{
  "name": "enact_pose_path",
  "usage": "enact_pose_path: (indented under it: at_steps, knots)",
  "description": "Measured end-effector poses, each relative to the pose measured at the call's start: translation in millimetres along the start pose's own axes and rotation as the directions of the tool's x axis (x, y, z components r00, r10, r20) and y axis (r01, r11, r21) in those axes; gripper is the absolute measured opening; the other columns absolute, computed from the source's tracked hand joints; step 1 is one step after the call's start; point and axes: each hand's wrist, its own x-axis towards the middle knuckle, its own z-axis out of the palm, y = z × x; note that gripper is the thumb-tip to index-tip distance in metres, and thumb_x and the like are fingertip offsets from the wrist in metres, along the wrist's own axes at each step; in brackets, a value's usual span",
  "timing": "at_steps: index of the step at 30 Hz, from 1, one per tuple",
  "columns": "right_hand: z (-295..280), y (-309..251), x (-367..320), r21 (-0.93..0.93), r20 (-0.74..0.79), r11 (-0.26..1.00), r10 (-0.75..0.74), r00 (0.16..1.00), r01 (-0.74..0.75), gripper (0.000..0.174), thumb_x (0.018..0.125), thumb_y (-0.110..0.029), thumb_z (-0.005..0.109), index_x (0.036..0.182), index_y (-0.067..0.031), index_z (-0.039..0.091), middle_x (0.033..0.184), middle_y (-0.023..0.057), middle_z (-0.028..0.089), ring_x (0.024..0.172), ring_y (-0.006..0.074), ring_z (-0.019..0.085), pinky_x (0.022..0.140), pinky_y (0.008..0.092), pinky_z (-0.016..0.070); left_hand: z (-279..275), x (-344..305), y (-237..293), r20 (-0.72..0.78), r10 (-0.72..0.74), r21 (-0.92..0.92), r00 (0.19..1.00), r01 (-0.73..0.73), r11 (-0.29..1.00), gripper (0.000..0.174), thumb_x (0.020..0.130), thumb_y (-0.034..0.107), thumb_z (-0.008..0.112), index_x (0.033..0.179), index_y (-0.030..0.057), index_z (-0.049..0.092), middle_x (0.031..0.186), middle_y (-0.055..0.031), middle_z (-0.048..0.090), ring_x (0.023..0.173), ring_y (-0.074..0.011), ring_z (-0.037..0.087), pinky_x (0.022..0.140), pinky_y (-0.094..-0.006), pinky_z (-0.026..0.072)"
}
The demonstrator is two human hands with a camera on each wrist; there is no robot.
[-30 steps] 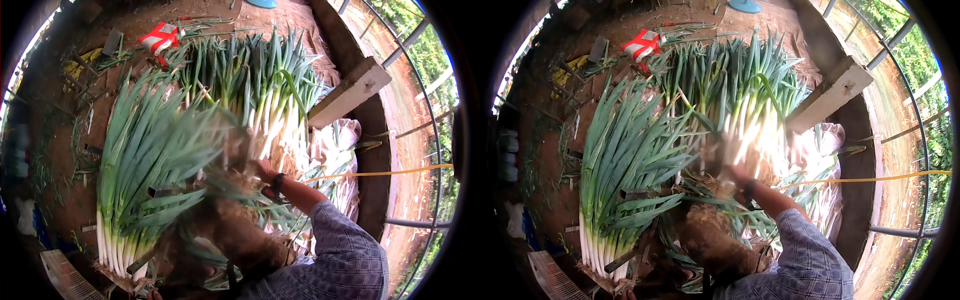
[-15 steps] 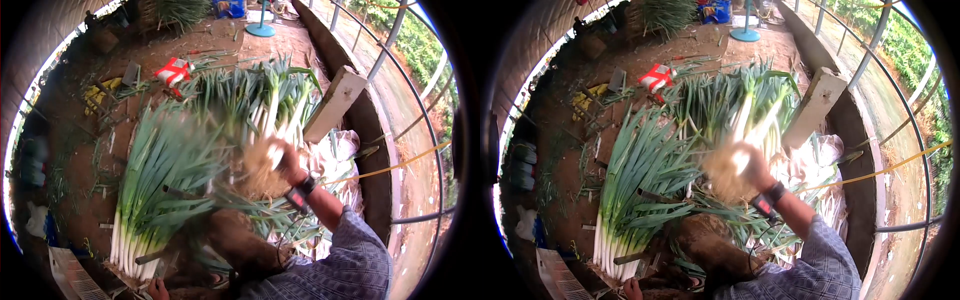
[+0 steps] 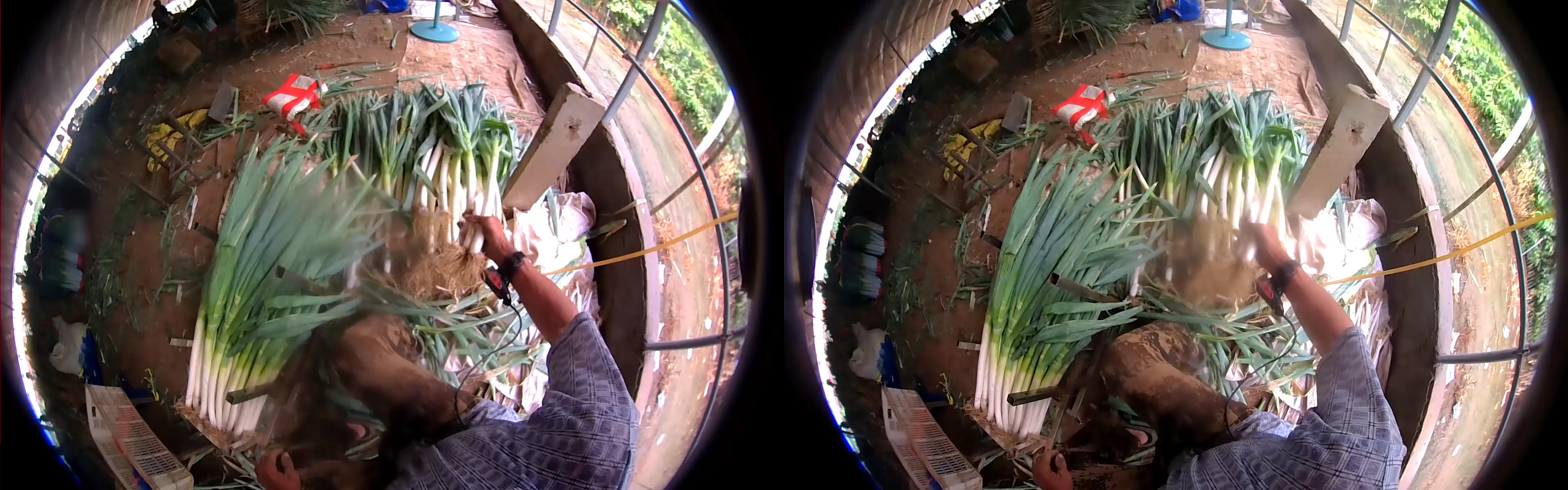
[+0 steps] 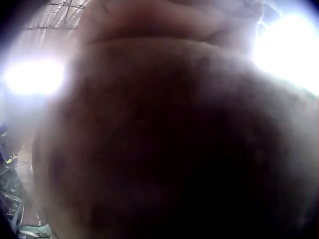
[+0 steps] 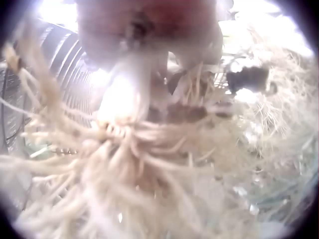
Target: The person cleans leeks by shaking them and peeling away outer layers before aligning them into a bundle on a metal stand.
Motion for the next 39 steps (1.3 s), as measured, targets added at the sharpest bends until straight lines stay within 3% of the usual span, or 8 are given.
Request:
enact_pose_path:
  at_steps: [4, 6, 11, 15, 25, 29, 32, 39]
  knots:
    - [15.6, -43.9, 3.3, -0.099, -0.113, 0.982, 0.148, 0.982, -0.16, 0.037, 0.087, -0.015, 0.067, 0.115, 0.008, 0.06, 0.1, 0.0203, 0.068, 0.074, 0.0269, 0.068, 0.068, 0.039, 0.0583, 3.9, 3.7, -4.3, 0.025, -0.019, -0.022, 1.0, 0.02, 1.0, 0.027, 0.096, 0.027, 0.063, 0.105, 0.0017, 0.07, 0.103, -0.018, 0.07, 0.097, -0.0378, 0.064, 0.092, -0.0487, 0.0497]
    - [-8.0, 2.6, 21.1, -0.707, 0.089, 0.698, -0.072, 0.993, 0.114, 0.038, 0.085, -0.001, 0.056, 0.122, 0.0002, 0.064, 0.108, 0.027, 0.068, 0.089, 0.0345, 0.069, 0.082, 0.0414, 0.0566, -0.8, 11.8, 4.1, 0.047, -0.037, -0.036, 0.998, 0.038, 0.999, 0.027, 0.096, 0.026, 0.063, 0.106, 0.0022, 0.071, 0.102, -0.0177, 0.07, 0.095, -0.037, 0.065, 0.089, -0.0476, 0.0512]
    - [21.4, 45.6, -2.7, -0.991, 0.034, 0.124, -0.088, 0.996, 0.044, 0.054, 0.083, 0.011, 0.05, 0.125, -0.018, 0.068, 0.112, 0.0271, 0.066, 0.103, 0.0365, 0.066, 0.092, 0.0394, 0.0538, 0.6, 24.4, 10.9, 0.01, 0.002, -0.016, 1.0, -0.002, 1.0, 0.027, 0.096, 0.026, 0.064, 0.107, 0.0023, 0.071, 0.101, -0.0176, 0.07, 0.093, -0.0365, 0.065, 0.086, -0.0478, 0.0517]
    - [29.4, 56.4, 25.9, -0.523, -0.475, 0.807, -0.008, 0.88, -0.275, 0.04, 0.076, -0.018, 0.078, 0.106, 0.0031, 0.064, 0.094, 0.0182, 0.069, 0.089, 0.0297, 0.067, 0.077, 0.0382, 0.0544, -3.9, 34.1, 22.2, 0.031, -0.015, 0.017, 0.999, 0.014, 1.0, 0.028, 0.096, 0.026, 0.064, 0.107, 0.0012, 0.071, 0.101, -0.0189, 0.07, 0.094, -0.0374, 0.065, 0.087, -0.0486, 0.0513]
    - [70.9, 45.9, 31.9, -0.482, -0.493, 0.8, 0.089, 0.866, -0.357, 0.041, 0.069, -0.024, 0.08, 0.091, 0.0084, 0.067, 0.093, 0.0159, 0.068, 0.078, 0.0243, 0.062, 0.067, 0.0367, 0.0504, -3.3, 42.5, 27.4, 0.052, -0.021, 0.032, 0.998, 0.02, 0.999, 0.032, 0.097, 0.03, 0.062, 0.107, 0.0004, 0.071, 0.103, -0.021, 0.07, 0.095, -0.0413, 0.064, 0.087, -0.0503, 0.0509]
    - [40.3, -19.7, 51.3, -0.738, 0.139, 0.651, -0.115, 0.984, 0.18, 0.035, 0.086, -0.022, 0.065, 0.114, -0.0025, 0.067, 0.1, 0.0118, 0.069, 0.092, 0.0238, 0.062, 0.08, 0.0336, 0.0511, 4.4, 32.8, 11.3, -0.009, 0.055, 0.02, 0.998, -0.055, 0.998, 0.033, 0.098, 0.031, 0.061, 0.109, 0.0008, 0.07, 0.103, -0.0213, 0.069, 0.094, -0.0408, 0.064, 0.086, -0.0503, 0.0515]
    - [80.5, -127.8, -25.2, -0.549, 0.366, 0.556, -0.512, 0.777, 0.624, 0.045, 0.093, -0.021, 0.06, 0.134, -0.0029, 0.052, 0.12, 0.0161, 0.063, 0.106, 0.026, 0.06, 0.093, 0.0379, 0.0509, -12.2, 40.0, 37.2, 0.134, -0.093, -0.028, 0.987, 0.098, 0.995, 0.034, 0.098, 0.031, 0.061, 0.112, 0.0007, 0.069, 0.102, -0.0219, 0.069, 0.092, -0.0407, 0.064, 0.084, -0.0502, 0.0524]
    - [174.3, -13.1, -128.6, 0.267, 0.123, 0.91, 0.295, 0.947, -0.318, 0.029, 0.092, -0.012, 0.054, 0.115, 0.0047, 0.06, 0.107, 0.0208, 0.063, 0.085, 0.0262, 0.061, 0.075, 0.036, 0.0559, -50.2, 73.6, 62.1, -0.053, 0.227, -0.381, 0.972, -0.23, 0.896, 0.017, 0.089, 0.011, 0.065, 0.1, -0.0012, 0.067, 0.094, -0.0194, 0.068, 0.088, -0.0323, 0.067, 0.077, -0.0419, 0.0524]
